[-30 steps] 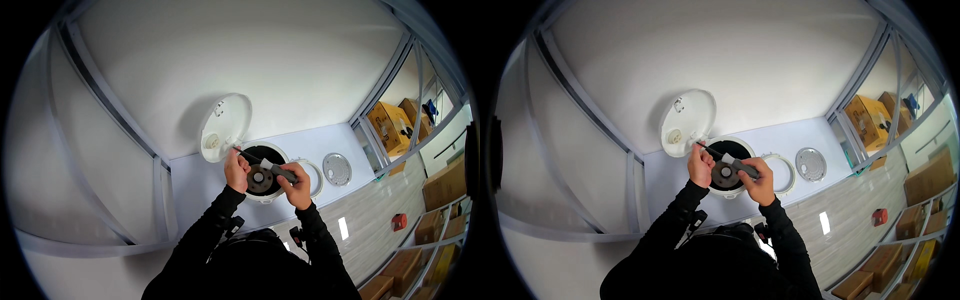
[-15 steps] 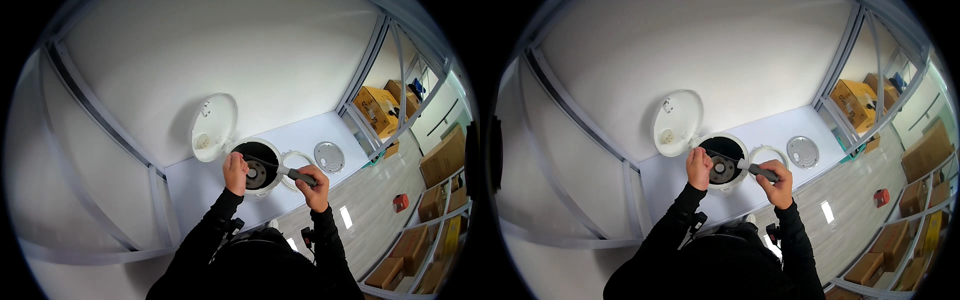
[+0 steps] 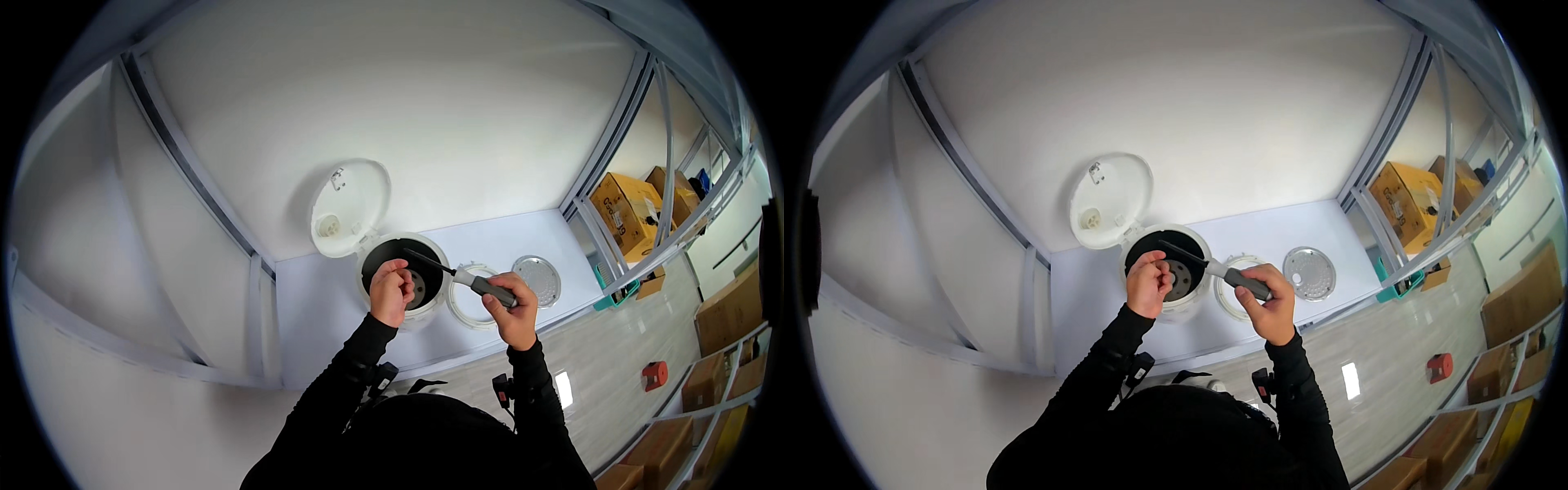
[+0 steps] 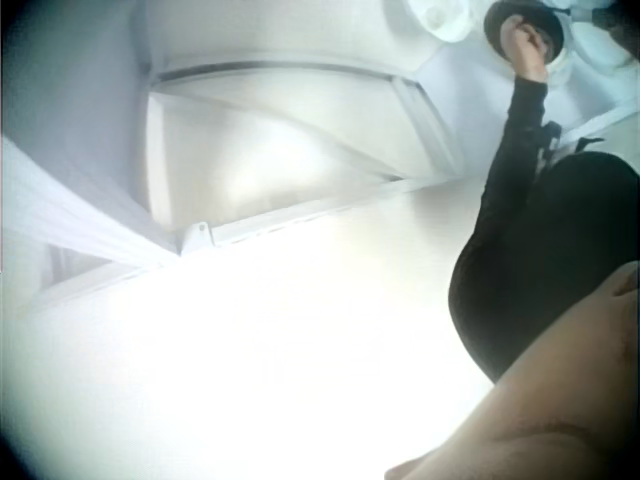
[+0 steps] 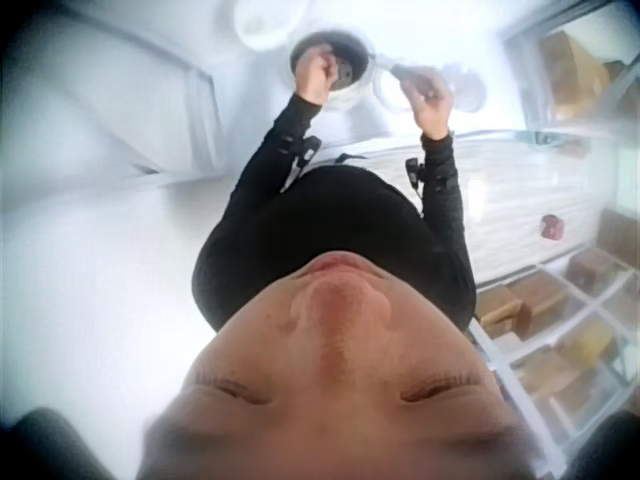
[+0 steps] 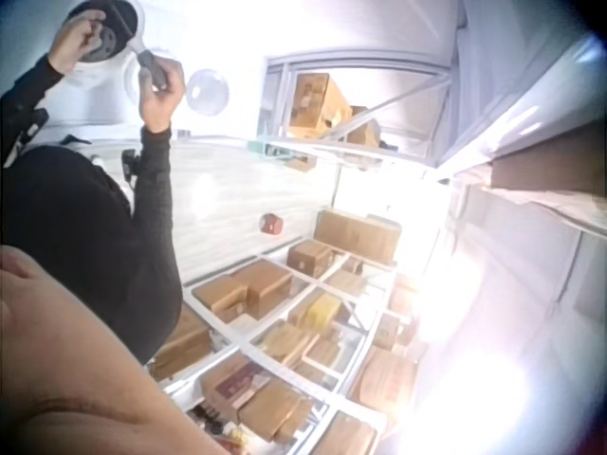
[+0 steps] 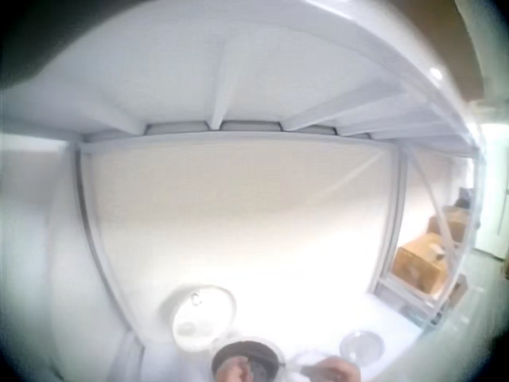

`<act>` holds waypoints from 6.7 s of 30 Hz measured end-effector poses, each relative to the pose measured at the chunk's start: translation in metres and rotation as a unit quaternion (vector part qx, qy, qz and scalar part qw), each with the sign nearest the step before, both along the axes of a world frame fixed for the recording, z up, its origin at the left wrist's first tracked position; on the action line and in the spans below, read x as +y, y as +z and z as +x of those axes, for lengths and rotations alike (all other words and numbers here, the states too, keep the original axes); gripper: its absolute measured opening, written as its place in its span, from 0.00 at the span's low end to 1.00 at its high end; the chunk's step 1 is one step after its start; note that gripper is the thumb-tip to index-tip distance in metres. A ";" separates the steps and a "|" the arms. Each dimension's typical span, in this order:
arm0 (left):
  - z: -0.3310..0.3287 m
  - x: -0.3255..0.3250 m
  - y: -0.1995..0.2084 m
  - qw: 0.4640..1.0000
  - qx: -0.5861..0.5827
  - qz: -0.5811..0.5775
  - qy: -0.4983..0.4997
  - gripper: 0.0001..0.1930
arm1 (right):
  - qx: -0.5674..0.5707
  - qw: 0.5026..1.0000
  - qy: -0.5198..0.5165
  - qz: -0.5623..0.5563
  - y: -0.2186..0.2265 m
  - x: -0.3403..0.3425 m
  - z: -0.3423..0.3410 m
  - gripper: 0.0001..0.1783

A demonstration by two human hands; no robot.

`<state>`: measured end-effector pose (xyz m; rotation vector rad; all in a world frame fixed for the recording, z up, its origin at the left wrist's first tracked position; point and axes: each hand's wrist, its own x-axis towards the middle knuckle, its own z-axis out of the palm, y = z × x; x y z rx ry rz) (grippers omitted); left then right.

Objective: The person disassembles a white cylindrical appliance by removing the lid and a perforated metal plate. They use a screwdriver to loosen screws on the plate and then on the lid, placing the components on the workbench.

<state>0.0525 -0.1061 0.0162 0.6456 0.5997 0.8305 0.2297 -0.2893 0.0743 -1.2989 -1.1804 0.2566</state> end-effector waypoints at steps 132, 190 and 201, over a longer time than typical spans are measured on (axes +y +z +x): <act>0.018 0.086 0.070 0.979 -0.108 0.171 -0.018 0.21 | -0.170 0.978 0.078 -0.091 0.088 0.147 -0.019 0.18; 0.018 0.080 0.069 0.976 -0.136 0.167 -0.027 0.14 | -0.155 0.980 0.084 -0.094 0.089 0.141 -0.017 0.27; 0.015 0.086 0.061 0.979 -0.150 0.131 -0.038 0.18 | -0.253 0.963 0.094 0.005 0.080 0.146 -0.013 0.26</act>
